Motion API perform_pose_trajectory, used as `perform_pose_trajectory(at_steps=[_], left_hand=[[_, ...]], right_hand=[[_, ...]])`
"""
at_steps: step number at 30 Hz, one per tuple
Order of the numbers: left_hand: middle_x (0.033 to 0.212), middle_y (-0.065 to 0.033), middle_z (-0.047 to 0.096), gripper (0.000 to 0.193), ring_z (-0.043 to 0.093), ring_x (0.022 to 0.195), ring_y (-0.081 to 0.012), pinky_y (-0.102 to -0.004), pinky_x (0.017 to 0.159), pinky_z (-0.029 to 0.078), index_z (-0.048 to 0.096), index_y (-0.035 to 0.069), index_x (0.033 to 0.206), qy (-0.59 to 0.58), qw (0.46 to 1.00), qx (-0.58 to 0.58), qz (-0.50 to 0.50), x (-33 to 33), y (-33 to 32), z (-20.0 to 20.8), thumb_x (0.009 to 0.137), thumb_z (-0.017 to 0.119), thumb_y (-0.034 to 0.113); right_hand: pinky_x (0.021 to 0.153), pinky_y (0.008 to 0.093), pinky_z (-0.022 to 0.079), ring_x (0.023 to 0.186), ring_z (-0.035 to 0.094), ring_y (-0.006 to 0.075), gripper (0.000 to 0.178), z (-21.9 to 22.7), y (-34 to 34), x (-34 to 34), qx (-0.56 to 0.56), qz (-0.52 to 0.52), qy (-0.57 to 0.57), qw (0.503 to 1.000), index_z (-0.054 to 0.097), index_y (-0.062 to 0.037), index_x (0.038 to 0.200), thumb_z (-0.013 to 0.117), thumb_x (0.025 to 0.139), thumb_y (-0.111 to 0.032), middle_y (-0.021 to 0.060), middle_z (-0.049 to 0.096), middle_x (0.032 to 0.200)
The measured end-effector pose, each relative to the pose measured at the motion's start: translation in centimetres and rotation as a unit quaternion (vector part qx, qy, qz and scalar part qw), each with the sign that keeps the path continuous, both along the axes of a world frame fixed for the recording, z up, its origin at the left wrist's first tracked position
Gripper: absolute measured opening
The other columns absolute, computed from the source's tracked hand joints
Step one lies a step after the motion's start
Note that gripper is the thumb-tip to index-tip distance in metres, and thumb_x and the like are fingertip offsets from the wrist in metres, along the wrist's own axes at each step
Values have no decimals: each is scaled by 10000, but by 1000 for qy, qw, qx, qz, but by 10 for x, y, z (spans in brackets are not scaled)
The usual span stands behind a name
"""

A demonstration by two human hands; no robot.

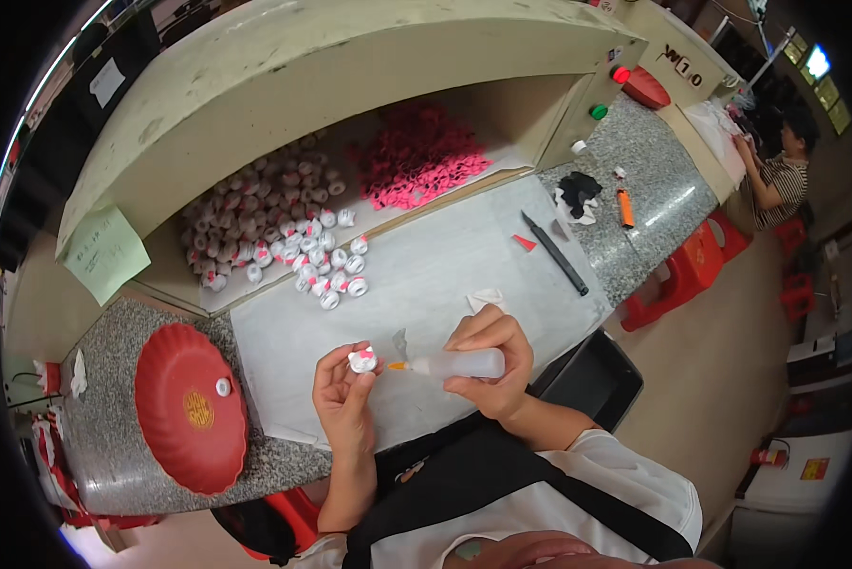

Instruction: Assembling small toy figurines by gluing parts together at a factory workbench.

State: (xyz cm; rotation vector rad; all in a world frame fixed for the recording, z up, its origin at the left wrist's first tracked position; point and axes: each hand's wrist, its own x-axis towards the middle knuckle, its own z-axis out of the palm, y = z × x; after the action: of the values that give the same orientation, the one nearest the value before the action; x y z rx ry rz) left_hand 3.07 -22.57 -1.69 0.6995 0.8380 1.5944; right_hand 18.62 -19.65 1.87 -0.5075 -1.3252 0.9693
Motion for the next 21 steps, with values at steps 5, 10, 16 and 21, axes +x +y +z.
perform_pose_trajectory(at_steps=[5,10,16,21], left_hand=[[999,-136,491,324,514,844,-167,-286,755,429,418,-10,1004,30,999,7,12,4,-3,11,700,525,-39],[1012,-153,482,309,492,923,-190,-290,795,411,416,-24,990,28,1000,1,1,13,5,10,699,498,-86],[1015,-155,480,317,492,918,-187,-331,806,416,414,-8,1006,23,1000,2,-14,11,15,-1,708,509,-60],[1005,-158,483,325,491,930,-191,-342,819,413,409,-19,1003,7,999,0,-32,7,9,-4,699,511,-74]], right_hand=[[575,239,380,634,466,135,339,4,-10,3,5,-10,18,1000,422,-34,820,678,598,-46,89,445,792],[563,257,400,633,465,143,346,1,-3,4,27,-41,18,999,416,-31,809,686,612,-119,75,432,771],[566,263,418,615,485,153,384,-5,-1,6,62,-64,-39,995,433,-42,840,710,584,-114,99,451,798],[522,245,418,568,460,131,388,-9,-3,0,69,-71,-84,992,413,-60,846,696,606,-175,72,435,781]])
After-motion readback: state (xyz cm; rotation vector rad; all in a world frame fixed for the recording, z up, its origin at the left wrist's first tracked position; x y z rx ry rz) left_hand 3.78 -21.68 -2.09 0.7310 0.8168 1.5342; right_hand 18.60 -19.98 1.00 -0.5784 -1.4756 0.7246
